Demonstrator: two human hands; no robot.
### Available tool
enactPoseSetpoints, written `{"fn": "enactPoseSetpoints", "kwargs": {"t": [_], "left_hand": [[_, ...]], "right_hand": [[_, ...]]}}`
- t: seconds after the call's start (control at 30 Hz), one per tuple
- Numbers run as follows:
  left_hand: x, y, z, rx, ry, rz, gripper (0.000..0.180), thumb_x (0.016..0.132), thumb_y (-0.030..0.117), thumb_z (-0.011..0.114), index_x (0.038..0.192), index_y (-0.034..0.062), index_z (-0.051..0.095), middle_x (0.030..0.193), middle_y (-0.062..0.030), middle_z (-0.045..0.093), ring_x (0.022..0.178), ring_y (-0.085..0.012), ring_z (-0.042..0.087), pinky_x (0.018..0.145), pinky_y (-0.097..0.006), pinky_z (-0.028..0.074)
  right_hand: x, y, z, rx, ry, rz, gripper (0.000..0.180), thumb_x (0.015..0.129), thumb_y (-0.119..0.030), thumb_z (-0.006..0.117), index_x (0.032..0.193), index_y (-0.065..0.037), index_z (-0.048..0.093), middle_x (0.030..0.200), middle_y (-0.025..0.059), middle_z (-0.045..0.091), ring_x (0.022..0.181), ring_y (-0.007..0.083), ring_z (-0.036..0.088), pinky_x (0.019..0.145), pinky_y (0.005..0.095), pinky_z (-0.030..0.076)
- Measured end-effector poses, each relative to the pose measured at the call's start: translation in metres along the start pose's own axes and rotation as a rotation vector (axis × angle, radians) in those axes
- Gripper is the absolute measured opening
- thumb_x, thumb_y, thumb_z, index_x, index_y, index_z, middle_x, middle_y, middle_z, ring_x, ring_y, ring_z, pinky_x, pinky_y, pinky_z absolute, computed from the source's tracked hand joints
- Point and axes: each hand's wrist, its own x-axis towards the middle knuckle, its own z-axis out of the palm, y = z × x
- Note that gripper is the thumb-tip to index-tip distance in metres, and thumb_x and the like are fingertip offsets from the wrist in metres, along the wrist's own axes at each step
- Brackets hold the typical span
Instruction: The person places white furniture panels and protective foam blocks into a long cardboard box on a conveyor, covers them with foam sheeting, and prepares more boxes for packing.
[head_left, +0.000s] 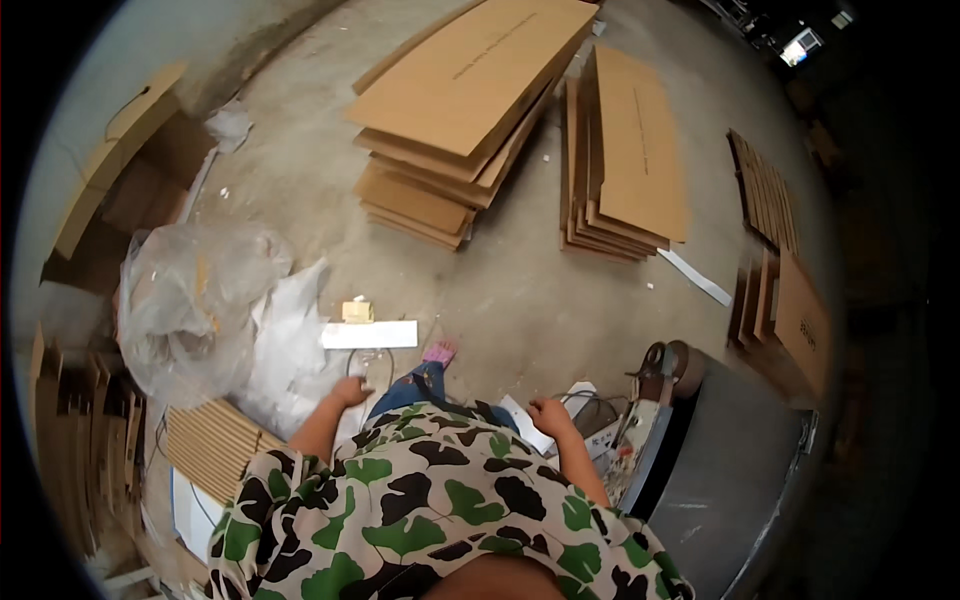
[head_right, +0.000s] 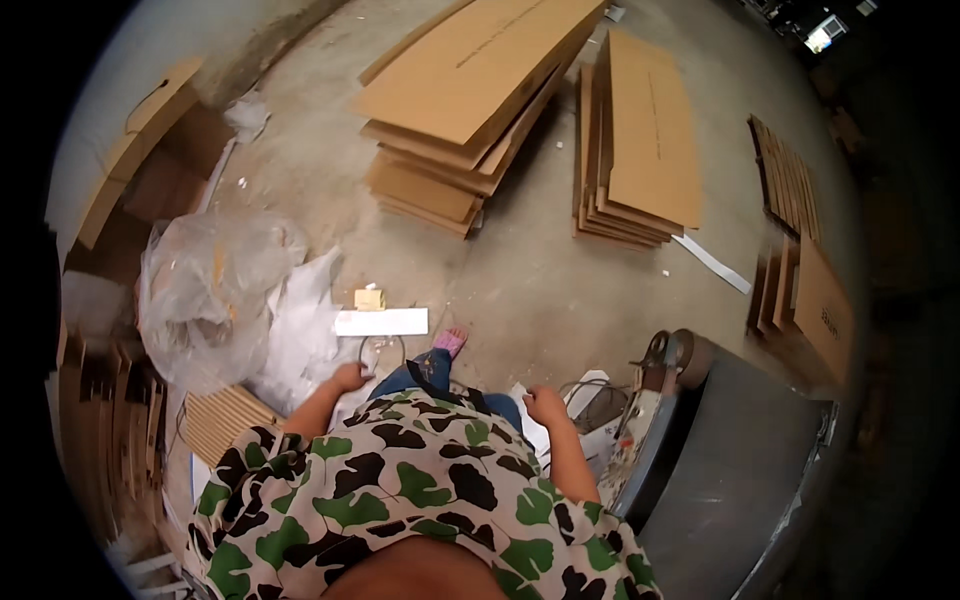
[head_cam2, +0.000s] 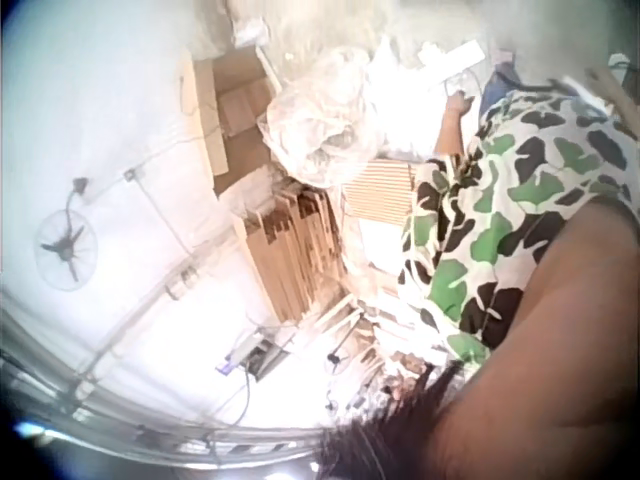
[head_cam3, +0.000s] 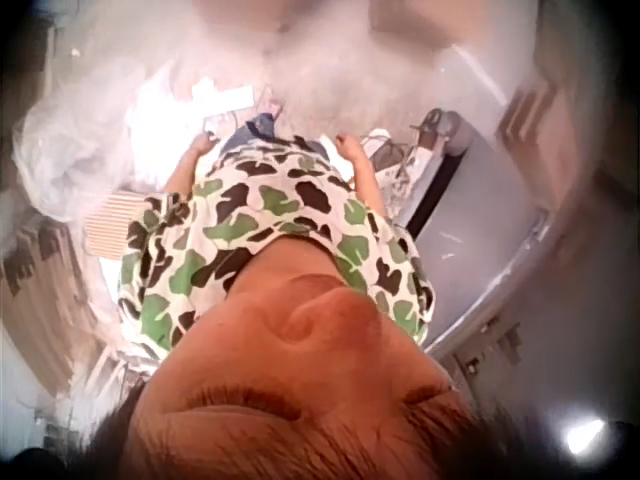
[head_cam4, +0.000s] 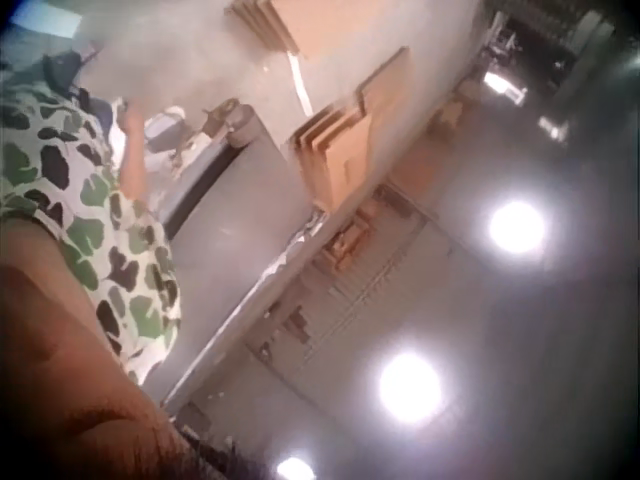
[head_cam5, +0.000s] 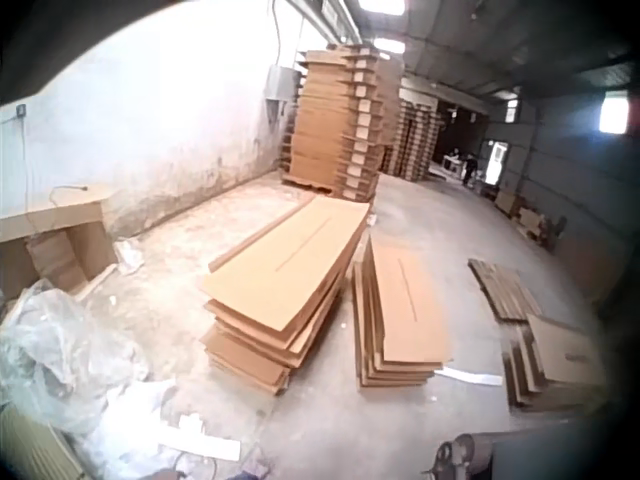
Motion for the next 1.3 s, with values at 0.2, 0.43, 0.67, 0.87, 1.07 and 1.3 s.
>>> {"fn": "enactPoseSetpoints", "kwargs": {"t": [0.2,0.43,0.67,0.87,1.07,1.3], "left_hand": [[0.115,0.144,-0.165,-0.05,-0.036,0.34,0.05,0.079,0.044,0.058,0.107,0.0024,0.059,0.102,-0.0186,0.061,0.094,-0.0319,0.059,0.083,-0.037,0.046],[0.215,0.311,-0.165,-0.264,-0.025,0.369,0.04,0.078,0.039,0.06,0.099,0.0044,0.063,0.093,-0.0174,0.064,0.088,-0.0301,0.061,0.077,-0.035,0.048],[0.266,0.411,-0.16,-0.209,-0.429,0.19,0.035,0.083,0.033,0.062,0.1,0.0029,0.062,0.091,-0.0093,0.065,0.081,-0.0169,0.06,0.077,-0.029,0.046],[0.35,0.469,-0.172,-0.49,-0.332,-0.213,0.034,0.085,0.025,0.061,0.108,0.0007,0.057,0.089,-0.008,0.063,0.082,-0.0141,0.059,0.076,-0.026,0.046],[0.423,0.45,-0.113,-0.205,-0.23,-0.045,0.034,0.082,0.026,0.065,0.106,0.0017,0.059,0.087,-0.0073,0.065,0.082,-0.0132,0.06,0.073,-0.026,0.048],[0.492,0.472,-0.077,0.061,-0.076,0.333,0.026,0.079,0.022,0.065,0.099,0.0054,0.06,0.106,-0.0159,0.058,0.088,-0.0335,0.059,0.075,-0.035,0.049]], "right_hand": [[0.047,0.019,-0.053,0.255,0.238,0.255,0.029,0.081,-0.026,0.058,0.097,-0.003,0.064,0.081,0.0143,0.065,0.075,0.0248,0.064,0.069,0.0325,0.049],[0.137,0.057,-0.096,1.112,0.164,0.513,0.023,0.085,-0.023,0.057,0.095,-0.002,0.062,0.082,0.0052,0.062,0.069,0.0148,0.061,0.056,0.0255,0.048],[0.285,0.203,-0.148,1.47,0.254,0.559,0.015,0.088,-0.018,0.049,0.088,-0.005,0.056,0.074,0.0049,0.057,0.061,0.0144,0.055,0.053,0.0272,0.047],[0.412,0.263,-0.202,1.577,0.477,0.791,0.025,0.086,-0.021,0.054,0.102,-0.002,0.055,0.083,0.0081,0.058,0.066,0.0178,0.059,0.057,0.0287,0.051],[0.542,0.318,-0.17,1.731,0.519,0.858,0.028,0.085,-0.024,0.057,0.103,-0.003,0.055,0.083,0.0066,0.058,0.068,0.0183,0.058,0.062,0.0298,0.05],[0.662,0.419,-0.076,1.989,0.739,0.749,0.023,0.083,-0.02,0.058,0.097,-0.002,0.058,0.078,0.0066,0.057,0.07,0.0153,0.056,0.055,0.0275,0.043]]}}
